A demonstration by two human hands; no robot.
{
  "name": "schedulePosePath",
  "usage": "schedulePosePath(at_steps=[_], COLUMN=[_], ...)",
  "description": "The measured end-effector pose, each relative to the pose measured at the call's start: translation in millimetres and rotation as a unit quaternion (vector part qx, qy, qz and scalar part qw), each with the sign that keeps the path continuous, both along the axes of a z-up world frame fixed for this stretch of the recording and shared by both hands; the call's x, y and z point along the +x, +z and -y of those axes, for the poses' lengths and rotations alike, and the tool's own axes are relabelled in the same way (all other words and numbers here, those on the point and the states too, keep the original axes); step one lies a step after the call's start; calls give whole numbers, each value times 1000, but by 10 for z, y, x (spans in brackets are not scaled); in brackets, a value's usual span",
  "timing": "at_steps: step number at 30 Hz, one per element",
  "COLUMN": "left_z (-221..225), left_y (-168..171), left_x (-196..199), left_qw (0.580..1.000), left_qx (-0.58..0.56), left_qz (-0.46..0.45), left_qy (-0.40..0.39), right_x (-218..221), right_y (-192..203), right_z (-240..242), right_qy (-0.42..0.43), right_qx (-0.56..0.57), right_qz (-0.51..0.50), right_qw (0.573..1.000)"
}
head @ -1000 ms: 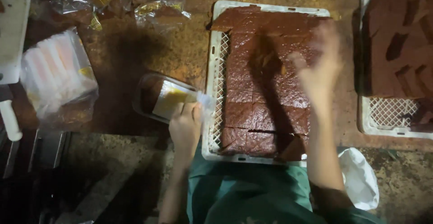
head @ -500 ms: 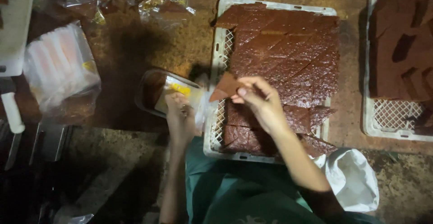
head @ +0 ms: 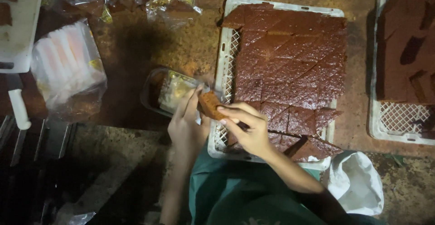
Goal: Packaging individual pieces of baked goods into plastic bags from a tray
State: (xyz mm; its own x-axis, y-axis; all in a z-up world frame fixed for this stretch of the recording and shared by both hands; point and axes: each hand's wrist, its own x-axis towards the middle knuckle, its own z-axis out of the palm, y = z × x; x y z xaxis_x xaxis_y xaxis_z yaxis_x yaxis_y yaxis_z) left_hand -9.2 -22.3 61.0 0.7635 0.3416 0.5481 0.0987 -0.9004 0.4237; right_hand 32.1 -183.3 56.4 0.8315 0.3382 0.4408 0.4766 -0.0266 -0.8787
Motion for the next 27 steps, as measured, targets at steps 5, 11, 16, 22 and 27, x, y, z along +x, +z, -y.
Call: schedulePosePath(at_steps=[5,11,16,22,27], left_z=[205,660,901,977,493], left_y=[169,249,259,375,338], left_x=[64,15,27,-122,78], left_qw=[997,983,973,942,965], left_qx=[-63,-42,-102,-189,-192], left_qz=[-21,109,151,25,-19], left_qy=[-49,-142,-140,-277,-178], right_x=[-9,192,300,605,1326], right_y=[50,-151,-198,101,392], right_z=[-14,152,402,602,1162], right_qy=[14,-60,-75,31,-310], right_qx=[-86,-126,-134,-129,-184], right_qz=[74,-28,40,8,-107], right_qw=[993,990,987,991,927])
